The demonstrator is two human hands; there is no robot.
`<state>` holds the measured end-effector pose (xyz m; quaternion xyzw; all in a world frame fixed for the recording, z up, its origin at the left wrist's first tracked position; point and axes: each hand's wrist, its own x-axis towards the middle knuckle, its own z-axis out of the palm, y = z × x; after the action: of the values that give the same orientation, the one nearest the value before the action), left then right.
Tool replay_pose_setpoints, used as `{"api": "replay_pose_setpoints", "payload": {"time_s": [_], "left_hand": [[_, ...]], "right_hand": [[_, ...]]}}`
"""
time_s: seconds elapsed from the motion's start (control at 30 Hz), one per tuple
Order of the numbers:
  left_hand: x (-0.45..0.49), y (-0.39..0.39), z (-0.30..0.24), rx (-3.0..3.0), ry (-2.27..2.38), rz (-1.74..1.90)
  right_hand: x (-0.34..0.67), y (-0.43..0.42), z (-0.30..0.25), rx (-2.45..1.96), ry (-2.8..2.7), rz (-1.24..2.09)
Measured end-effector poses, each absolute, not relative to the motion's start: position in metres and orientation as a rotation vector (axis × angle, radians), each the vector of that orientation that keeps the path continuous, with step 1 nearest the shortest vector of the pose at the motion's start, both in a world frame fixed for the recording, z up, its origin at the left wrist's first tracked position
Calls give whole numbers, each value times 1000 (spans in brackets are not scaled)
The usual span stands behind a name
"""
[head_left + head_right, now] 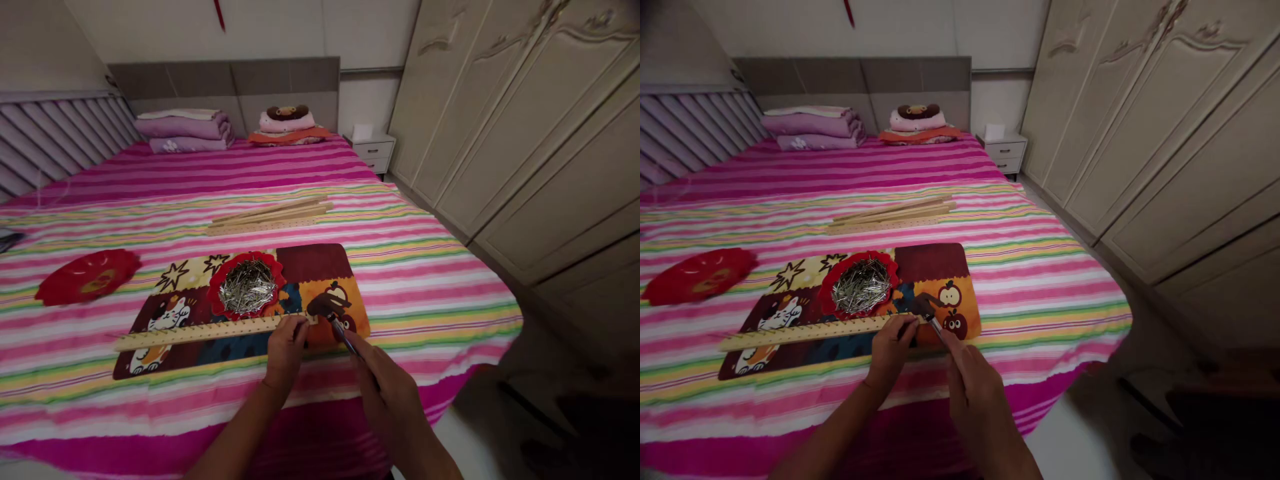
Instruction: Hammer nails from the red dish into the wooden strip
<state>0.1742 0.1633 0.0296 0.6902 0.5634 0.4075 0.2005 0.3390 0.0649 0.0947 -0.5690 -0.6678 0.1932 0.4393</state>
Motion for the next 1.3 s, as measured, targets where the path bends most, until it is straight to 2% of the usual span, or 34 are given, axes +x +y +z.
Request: {"api": "replay_pose_setpoints", "payload": {"time_s": [0.3,0.63,0.9,1.3], "left_hand": [[173,164,31,1940,1607,1097],[174,163,28,1855,1567,1126],[173,163,32,1898,1587,1102],[165,160,37,1931,1540,1104]], "right_hand": [[332,74,98,-1489,-1849,526],[339,65,99,-1438,-1612,462],[333,77,94,-1472,-1837,495],[348,56,91,-1514,-1491,494]]}}
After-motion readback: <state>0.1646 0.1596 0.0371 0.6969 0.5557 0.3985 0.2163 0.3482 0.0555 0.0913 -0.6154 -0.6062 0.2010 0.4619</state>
